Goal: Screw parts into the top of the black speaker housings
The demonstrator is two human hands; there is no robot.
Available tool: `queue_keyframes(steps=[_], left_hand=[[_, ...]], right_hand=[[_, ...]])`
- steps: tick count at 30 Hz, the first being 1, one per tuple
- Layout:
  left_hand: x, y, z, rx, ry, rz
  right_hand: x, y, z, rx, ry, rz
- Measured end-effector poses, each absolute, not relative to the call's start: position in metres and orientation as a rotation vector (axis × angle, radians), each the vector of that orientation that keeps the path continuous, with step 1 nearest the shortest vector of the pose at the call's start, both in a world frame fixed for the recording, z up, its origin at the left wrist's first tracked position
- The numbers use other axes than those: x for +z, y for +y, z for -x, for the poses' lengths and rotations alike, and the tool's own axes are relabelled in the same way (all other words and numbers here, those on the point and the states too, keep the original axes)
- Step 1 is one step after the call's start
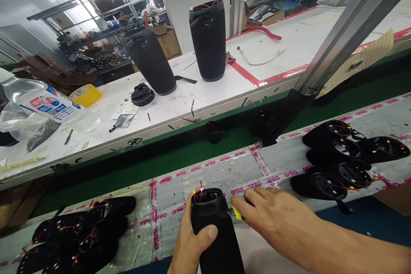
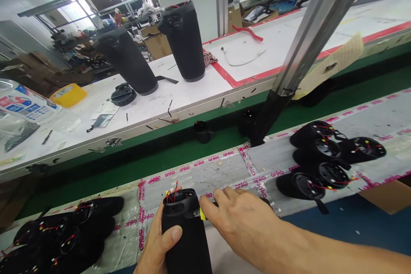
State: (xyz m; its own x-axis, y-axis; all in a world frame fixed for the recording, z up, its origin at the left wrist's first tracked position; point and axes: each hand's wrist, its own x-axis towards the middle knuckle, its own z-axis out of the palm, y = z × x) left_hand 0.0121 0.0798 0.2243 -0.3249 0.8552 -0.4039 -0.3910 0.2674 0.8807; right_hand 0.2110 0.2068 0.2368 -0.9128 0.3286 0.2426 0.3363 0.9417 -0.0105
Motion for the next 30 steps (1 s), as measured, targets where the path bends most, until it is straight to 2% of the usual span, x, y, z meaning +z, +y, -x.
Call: queue_keyframes(steps=[6,14,22,30], left_hand=[[0.2259,0.0792,-0.0133,1.352,1.376,-0.425],[0.2205,0.0799,-0.0144,1.372,1.357,-0.457],[0.2206,0.0777,-0.0132,1.311,1.45,-0.466],[0.2259,0.076,-0.0152,1.317,1.584,-0.522]], right_hand=[[0.2327,0.2064,-0.213,0.03,-2.915,0.497],[0.2418,0.212,-0.2108,0.063,-2.954,0.29],[0.233,0.2079,-0.2068,0.018,-2.94,0.435],[0.2422,0.2125,-0.2053,-0.036,-2.937,0.34]])
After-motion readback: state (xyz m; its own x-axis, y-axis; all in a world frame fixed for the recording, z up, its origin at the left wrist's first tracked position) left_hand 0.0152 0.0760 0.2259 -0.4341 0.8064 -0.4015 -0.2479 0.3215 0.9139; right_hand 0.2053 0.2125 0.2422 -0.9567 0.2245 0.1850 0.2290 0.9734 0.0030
